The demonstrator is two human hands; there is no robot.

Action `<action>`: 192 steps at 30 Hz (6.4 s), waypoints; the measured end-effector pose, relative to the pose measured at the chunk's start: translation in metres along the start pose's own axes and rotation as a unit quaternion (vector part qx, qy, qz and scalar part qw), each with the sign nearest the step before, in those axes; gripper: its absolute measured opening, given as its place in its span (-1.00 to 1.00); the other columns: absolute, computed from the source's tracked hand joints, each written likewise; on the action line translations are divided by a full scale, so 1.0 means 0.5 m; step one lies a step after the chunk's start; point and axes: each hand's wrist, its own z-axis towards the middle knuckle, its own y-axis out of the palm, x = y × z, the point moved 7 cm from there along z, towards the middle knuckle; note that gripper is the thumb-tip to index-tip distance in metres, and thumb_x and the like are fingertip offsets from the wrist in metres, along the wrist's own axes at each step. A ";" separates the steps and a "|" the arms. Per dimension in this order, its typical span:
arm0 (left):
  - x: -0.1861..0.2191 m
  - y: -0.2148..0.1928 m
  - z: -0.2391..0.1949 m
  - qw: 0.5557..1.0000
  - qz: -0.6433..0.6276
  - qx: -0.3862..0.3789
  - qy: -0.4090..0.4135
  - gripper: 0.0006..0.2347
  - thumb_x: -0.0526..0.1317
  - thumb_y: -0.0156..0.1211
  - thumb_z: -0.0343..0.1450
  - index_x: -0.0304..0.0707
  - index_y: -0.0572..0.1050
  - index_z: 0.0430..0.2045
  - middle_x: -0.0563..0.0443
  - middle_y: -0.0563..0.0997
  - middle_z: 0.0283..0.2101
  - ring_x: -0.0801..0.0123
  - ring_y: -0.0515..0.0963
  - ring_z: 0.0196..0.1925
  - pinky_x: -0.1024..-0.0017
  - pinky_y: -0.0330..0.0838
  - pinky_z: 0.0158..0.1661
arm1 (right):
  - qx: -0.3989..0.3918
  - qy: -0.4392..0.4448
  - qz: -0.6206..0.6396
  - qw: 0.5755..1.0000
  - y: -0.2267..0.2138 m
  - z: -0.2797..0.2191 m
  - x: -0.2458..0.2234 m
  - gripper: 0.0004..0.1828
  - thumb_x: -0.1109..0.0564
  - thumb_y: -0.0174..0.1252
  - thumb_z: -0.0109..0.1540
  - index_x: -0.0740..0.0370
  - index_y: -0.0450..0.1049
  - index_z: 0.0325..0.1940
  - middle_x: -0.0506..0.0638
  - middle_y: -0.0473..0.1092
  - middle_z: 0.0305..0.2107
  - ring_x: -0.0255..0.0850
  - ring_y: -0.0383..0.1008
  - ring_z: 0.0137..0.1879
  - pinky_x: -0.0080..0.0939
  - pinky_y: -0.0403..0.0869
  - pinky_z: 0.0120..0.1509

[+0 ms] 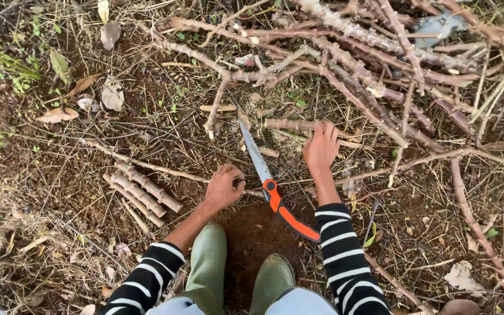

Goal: Using a hand saw to cut thin branches into smaller pieces on the ground.

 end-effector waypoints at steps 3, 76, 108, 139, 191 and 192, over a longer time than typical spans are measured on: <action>-0.031 0.000 0.006 0.999 -0.034 -0.005 -0.020 -0.88 -0.20 0.24 0.37 -0.08 0.58 -0.27 -0.12 0.50 -0.05 -0.02 0.53 0.12 0.07 0.45 0.05 | -0.082 -0.031 -0.093 0.992 0.056 0.041 0.021 -0.48 0.28 0.23 0.18 0.03 0.46 0.23 0.03 0.38 0.07 -0.14 0.31 0.12 -0.06 0.33 0.11; -0.046 -0.052 0.028 0.988 -0.086 0.126 0.028 -0.88 -0.38 0.20 0.39 -0.14 0.60 -0.28 -0.03 0.65 -0.18 0.13 0.60 0.08 0.07 0.42 0.19 | -0.061 0.016 0.143 0.988 0.048 -0.367 -0.025 -0.74 -0.23 0.23 0.25 -0.15 0.51 -0.08 -0.12 0.37 -0.21 -0.12 0.53 -0.02 -0.05 0.56 -0.06; -0.124 -0.158 0.294 0.979 -0.014 0.175 -0.102 -0.84 -0.28 -0.15 0.58 -0.35 0.31 -0.02 -0.25 0.48 -0.07 0.58 0.28 -0.79 0.62 0.21 -0.87 | 0.091 -0.004 -0.032 0.995 0.060 -0.409 0.110 -0.42 -0.30 0.21 0.26 0.25 0.55 0.04 -0.07 0.19 -0.42 -0.25 0.14 -0.33 -0.27 0.22 -0.29; 0.047 -0.059 0.117 0.994 0.098 -0.018 -0.053 -0.36 0.25 -0.16 0.47 -0.33 0.21 0.27 -0.29 0.37 0.31 0.02 0.35 0.35 -0.03 0.22 0.32 | 0.034 0.002 -0.111 0.993 0.104 -0.490 0.176 -0.30 -0.37 0.40 0.04 0.22 0.54 -0.02 -0.02 0.25 -0.36 -0.18 0.23 -0.25 -0.22 0.38 -0.20; 0.018 -0.204 -0.105 0.980 0.200 0.009 0.015 -0.45 0.32 -0.13 0.26 -0.16 0.58 -0.34 -0.08 0.67 -0.36 0.26 0.63 -0.18 0.27 0.22 0.06 | -0.015 0.056 -0.045 0.997 -0.011 -0.347 0.006 -0.45 -0.19 0.32 0.21 0.25 0.46 0.08 0.11 0.26 -0.15 -0.03 0.33 -0.01 0.00 0.43 0.02; 0.021 -0.232 -0.104 0.976 0.217 -0.001 0.026 -0.51 0.26 -0.11 0.27 -0.13 0.58 -0.36 -0.06 0.67 -0.38 0.28 0.64 -0.19 0.29 0.23 0.05 | -0.023 0.061 -0.057 0.996 -0.003 -0.334 0.010 -0.45 -0.24 0.29 0.24 0.23 0.49 0.06 0.09 0.27 -0.16 -0.09 0.31 -0.02 -0.02 0.43 0.01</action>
